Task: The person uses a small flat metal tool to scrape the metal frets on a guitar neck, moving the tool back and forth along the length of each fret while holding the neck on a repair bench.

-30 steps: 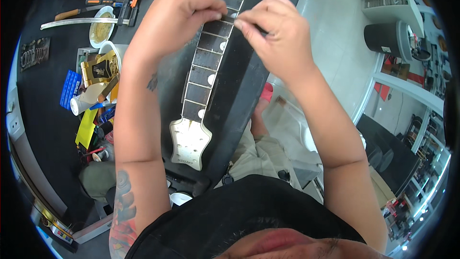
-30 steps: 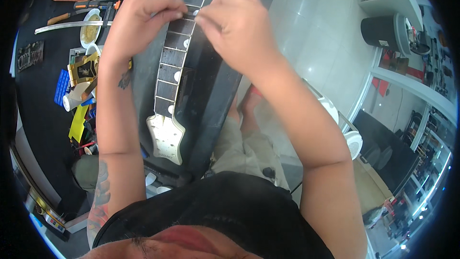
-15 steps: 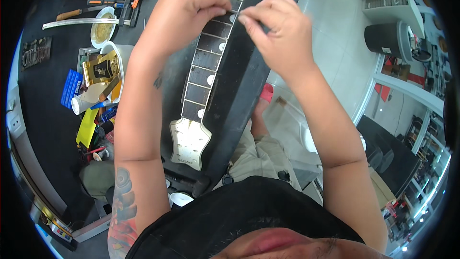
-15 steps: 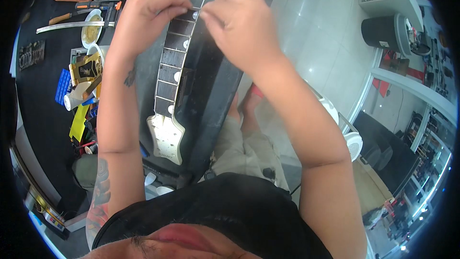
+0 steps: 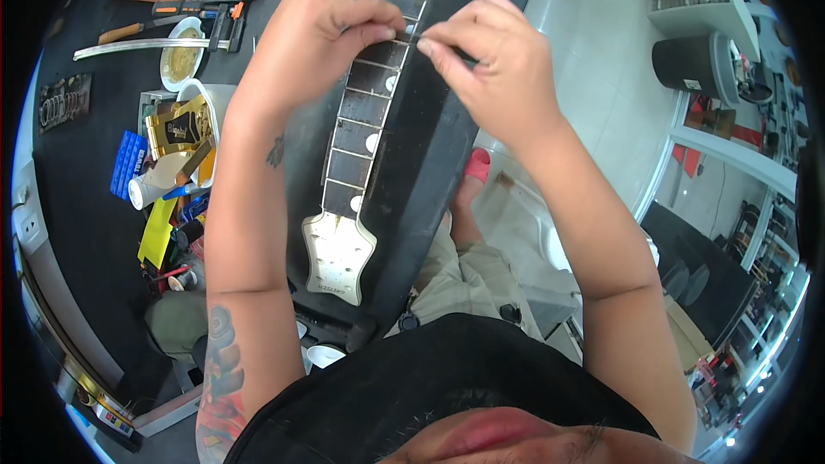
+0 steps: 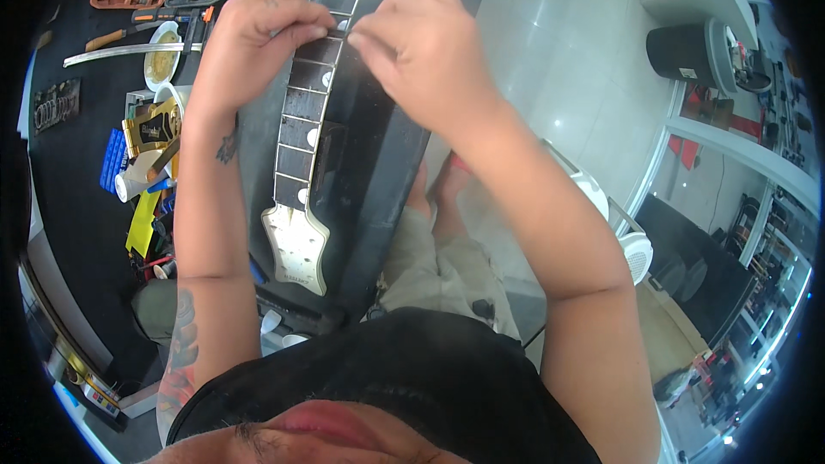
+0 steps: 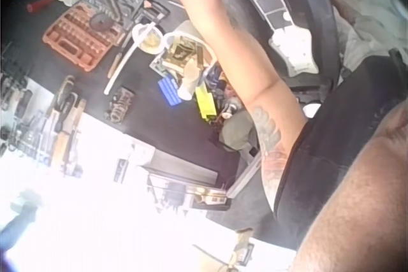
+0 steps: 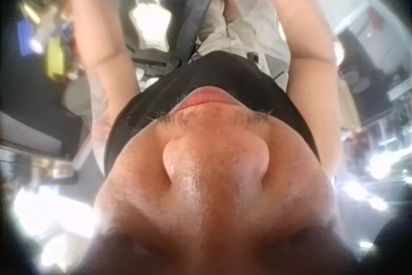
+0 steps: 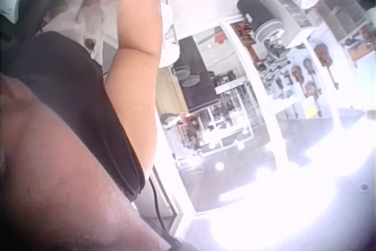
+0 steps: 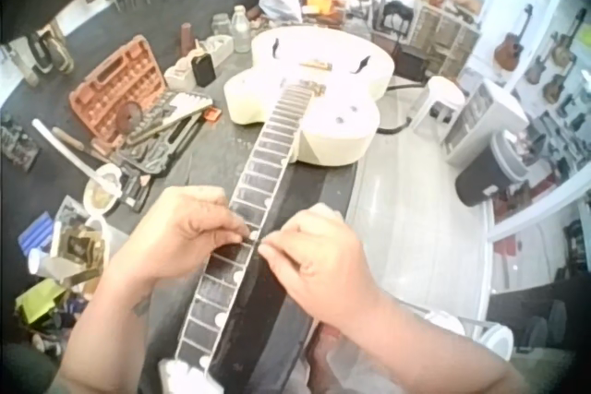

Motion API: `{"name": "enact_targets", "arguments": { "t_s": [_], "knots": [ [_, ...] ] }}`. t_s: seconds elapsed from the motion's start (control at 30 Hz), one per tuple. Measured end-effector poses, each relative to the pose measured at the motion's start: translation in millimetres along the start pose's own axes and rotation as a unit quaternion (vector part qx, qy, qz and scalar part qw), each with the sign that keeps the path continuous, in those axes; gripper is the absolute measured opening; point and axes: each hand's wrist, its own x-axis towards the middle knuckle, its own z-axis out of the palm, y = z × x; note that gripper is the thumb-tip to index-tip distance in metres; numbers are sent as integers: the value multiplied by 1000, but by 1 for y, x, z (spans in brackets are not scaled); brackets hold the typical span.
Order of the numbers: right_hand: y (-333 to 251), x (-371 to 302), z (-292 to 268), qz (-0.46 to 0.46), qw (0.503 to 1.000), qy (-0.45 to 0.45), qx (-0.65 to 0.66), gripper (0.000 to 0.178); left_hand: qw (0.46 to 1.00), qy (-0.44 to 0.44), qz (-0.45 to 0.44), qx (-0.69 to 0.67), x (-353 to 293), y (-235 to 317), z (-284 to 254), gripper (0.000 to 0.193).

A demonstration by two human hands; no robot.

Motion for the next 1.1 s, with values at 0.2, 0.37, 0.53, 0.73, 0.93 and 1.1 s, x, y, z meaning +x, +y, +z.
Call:
{"name": "enact_targets", "arguments": {
  "t_s": [0.2,0.37,0.53,0.73,0.93,1.1],
  "knots": [
    [5,5,-4,-2,1000,21,-18,6,996,44,26,75,8,3,4,15],
    [-22,-20,-8,18,1000,16,3,9,1000,11,-23,7,-12,28,3,16],
    [-38,-43,-17,66,993,-27,89,15,997,-25,-56,-39,-31,45,3,19],
    [-4,-2,1,107,982,-1,153,11,998,44,-52,17,-2,28,-2,16],
    [6,18,24,123,984,21,124,9,993,86,-86,10,-2,3,5,13],
    [9,36,30,108,988,46,97,10,993,95,-77,6,8,-14,-2,11]
  ]
}}
